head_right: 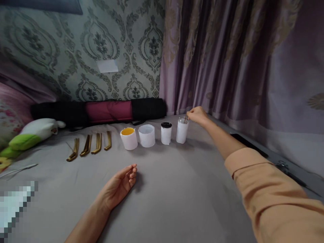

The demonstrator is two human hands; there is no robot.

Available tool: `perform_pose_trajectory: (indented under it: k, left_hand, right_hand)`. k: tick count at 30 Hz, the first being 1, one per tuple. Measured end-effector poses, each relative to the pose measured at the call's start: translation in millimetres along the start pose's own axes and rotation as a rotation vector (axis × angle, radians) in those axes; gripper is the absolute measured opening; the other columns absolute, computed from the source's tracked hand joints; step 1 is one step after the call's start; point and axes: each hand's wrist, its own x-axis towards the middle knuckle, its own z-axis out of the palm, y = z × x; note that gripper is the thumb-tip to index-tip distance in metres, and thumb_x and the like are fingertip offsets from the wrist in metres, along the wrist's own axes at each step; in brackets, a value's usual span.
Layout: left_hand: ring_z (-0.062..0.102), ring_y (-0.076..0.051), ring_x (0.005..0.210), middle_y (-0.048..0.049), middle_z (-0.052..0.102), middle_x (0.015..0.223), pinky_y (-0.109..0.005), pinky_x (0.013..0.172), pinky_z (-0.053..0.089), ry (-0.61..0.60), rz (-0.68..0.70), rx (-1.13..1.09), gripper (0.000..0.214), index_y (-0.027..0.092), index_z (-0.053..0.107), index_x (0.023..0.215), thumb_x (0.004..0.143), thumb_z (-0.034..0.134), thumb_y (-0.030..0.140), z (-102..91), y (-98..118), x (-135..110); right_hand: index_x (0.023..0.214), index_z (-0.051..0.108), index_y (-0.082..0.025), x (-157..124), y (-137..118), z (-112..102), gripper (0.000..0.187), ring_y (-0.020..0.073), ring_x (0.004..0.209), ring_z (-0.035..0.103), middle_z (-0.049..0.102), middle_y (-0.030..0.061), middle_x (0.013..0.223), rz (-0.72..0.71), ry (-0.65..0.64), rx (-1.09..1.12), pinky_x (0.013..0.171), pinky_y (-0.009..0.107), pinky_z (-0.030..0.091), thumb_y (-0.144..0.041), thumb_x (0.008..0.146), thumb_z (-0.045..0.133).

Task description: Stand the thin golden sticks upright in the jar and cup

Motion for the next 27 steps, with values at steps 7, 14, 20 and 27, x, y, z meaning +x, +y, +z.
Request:
perform_pose_trajectory:
  k: [7,14,20,27]
  left_hand:
    - [0.048,-0.005,0.054,-0.0041,0.053,0.072,-0.017,0.047,0.043,0.005,0.005,0.002,0.01,0.009,0.055,0.086,0.077,0.052,0.011,1.2,0.4,-1.4]
    - [0.048,-0.005,0.054,-0.004,0.053,0.072,-0.017,0.047,0.042,0.006,0.009,0.003,0.01,0.009,0.056,0.086,0.077,0.052,0.011,1.4,0.5,-0.9]
    - [0.047,-0.005,0.054,-0.0035,0.053,0.071,-0.016,0.046,0.042,0.007,0.004,0.007,0.01,0.009,0.055,0.086,0.077,0.053,0.012,2.1,0.7,-1.8]
    - [0.048,-0.005,0.054,-0.004,0.053,0.072,-0.017,0.047,0.042,0.007,0.008,0.005,0.01,0.009,0.055,0.086,0.077,0.052,0.012,0.4,0.4,-0.9]
  right_hand:
    - [0.07,0.068,-0.014,3.1,3.2,1.4,0.027,0.0091,0.04,0.043,0.051,0.0004,0.044,0.007,-0.012,-0.012,0.042,0.022,0.031,-0.033,0.068,0.05]
    - [0.07,0.068,-0.013,3.0,3.3,0.4,0.029,0.0092,0.04,0.044,0.051,0.0005,0.044,-0.004,-0.006,-0.013,0.042,0.021,0.031,-0.034,0.071,0.048]
    - [0.07,0.067,-0.011,3.7,5.7,0.7,0.035,0.0087,0.039,0.043,0.048,0.0002,0.042,-0.002,-0.011,-0.016,0.042,0.021,0.03,-0.039,0.074,0.045]
    - [0.069,0.066,-0.013,5.8,8.9,1.1,0.037,0.0102,0.042,0.045,0.049,0.0008,0.043,-0.005,0.012,-0.022,0.045,0.022,0.033,-0.041,0.076,0.044]
